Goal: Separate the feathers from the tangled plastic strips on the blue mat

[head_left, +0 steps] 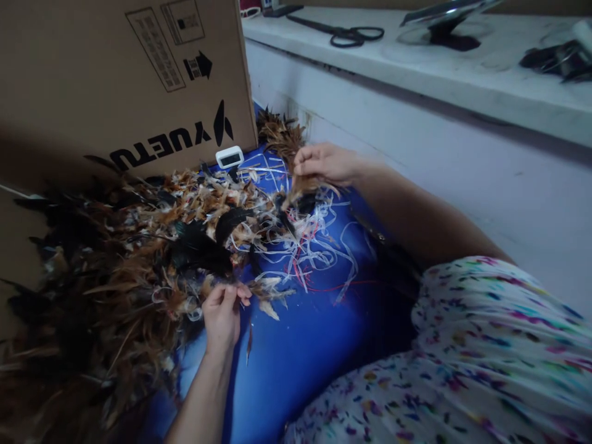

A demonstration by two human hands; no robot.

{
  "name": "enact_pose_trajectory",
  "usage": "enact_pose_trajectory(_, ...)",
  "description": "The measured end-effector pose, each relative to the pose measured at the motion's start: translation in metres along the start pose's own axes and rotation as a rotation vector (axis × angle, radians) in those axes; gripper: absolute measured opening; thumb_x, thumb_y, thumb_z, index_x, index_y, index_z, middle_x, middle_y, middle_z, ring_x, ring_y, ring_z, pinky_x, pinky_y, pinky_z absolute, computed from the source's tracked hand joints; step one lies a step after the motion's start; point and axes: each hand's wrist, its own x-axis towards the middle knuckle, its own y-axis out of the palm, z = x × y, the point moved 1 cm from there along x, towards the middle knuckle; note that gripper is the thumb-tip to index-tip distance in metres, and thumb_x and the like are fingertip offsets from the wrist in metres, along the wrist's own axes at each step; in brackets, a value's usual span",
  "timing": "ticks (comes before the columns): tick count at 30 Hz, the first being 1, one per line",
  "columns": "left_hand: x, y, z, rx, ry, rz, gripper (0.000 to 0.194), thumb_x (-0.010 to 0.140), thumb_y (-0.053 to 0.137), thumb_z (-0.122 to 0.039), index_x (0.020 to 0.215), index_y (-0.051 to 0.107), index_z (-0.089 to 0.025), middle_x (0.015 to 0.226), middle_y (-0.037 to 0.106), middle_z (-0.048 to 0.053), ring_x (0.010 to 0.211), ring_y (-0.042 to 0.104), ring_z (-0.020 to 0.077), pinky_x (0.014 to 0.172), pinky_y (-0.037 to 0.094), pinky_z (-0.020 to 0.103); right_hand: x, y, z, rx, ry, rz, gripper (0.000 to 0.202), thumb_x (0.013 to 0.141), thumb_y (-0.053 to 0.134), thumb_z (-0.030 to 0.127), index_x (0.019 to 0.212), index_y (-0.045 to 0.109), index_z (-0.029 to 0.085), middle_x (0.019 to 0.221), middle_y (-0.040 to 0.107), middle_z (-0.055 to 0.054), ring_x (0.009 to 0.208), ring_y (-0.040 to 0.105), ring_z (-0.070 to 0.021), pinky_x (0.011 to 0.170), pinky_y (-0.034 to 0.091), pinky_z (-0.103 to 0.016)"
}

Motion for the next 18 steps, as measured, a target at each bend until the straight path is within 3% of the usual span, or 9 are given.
enact_pose_trajectory(2, 0.0, 0.001, 0.0, 0.002, -0.004, 0.0, 0.03, 0.07, 0.086, -0.039, 0.061, 0.07, -0.016, 0.059, 0.067, 0.002, 0.057, 0.065, 0.0105, 0.052, 0.051, 0.017, -0.011, 0.0, -0.004, -0.126, -0.002, 0.112, 0.011, 0.084, 0.071, 0.027, 0.079, 0.065, 0.02, 0.067, 0.067, 0.002, 0.053, 0.056, -0.0079, 0.051, 0.044, -0.019)
enact_pose_trajectory(3, 0.001, 0.001, 0.0, 0.004, -0.006, -0.003, 0.03, 0.069, 0.087, -0.039, 0.06, 0.07, -0.016, 0.059, 0.067, 0.002, 0.057, 0.064, 0.0104, 0.052, 0.051, 0.017, -0.011, -0.004, -0.008, -0.216, -0.004, 0.096, 0.009, 0.086, 0.068, 0.028, 0.082, 0.067, 0.02, 0.074, 0.071, 0.0, 0.058, 0.06, -0.0089, 0.054, 0.046, -0.02)
enact_pose_trajectory(6, 0.001, 0.001, -0.001, 0.0, -0.01, -0.021, 0.03, 0.066, 0.089, -0.04, 0.061, 0.07, -0.016, 0.058, 0.066, 0.002, 0.057, 0.065, 0.0107, 0.051, 0.051, 0.017, 0.001, -0.026, -0.027, -0.621, 0.02, -0.169, 0.018, 0.088, 0.056, 0.013, 0.094, 0.072, 0.017, 0.092, 0.076, -0.004, 0.076, 0.069, -0.0133, 0.07, 0.052, -0.024)
enact_pose_trajectory(8, 0.002, 0.002, -0.001, -0.005, -0.012, -0.031, 0.031, 0.064, 0.089, -0.04, 0.061, 0.07, -0.016, 0.058, 0.066, 0.001, 0.056, 0.065, 0.0107, 0.051, 0.051, 0.017, 0.015, -0.04, -0.042, -0.912, 0.084, -0.225, 0.029, 0.084, 0.054, 0.008, 0.105, 0.074, 0.015, 0.105, 0.076, -0.007, 0.094, 0.07, -0.0181, 0.085, 0.052, -0.028)
enact_pose_trajectory(13, 0.002, 0.002, -0.001, -0.008, -0.017, -0.029, 0.034, 0.061, 0.09, -0.042, 0.06, 0.07, -0.016, 0.057, 0.066, 0.001, 0.055, 0.064, 0.0106, 0.051, 0.051, 0.018, 0.04, -0.049, -0.07, -1.073, 0.189, -0.164, 0.044, 0.083, 0.055, 0.008, 0.124, 0.07, 0.016, 0.117, 0.074, -0.011, 0.107, 0.067, -0.0236, 0.093, 0.049, -0.032)
enact_pose_trajectory(18, 0.002, 0.002, 0.0, -0.004, -0.019, -0.032, 0.036, 0.061, 0.09, -0.044, 0.061, 0.069, -0.015, 0.057, 0.066, 0.001, 0.056, 0.064, 0.0114, 0.05, 0.05, 0.018, 0.049, -0.038, -0.08, -1.115, 0.27, -0.169, 0.029, 0.087, 0.057, 0.016, 0.11, 0.073, 0.013, 0.123, 0.07, -0.017, 0.111, 0.065, -0.0276, 0.091, 0.048, -0.033)
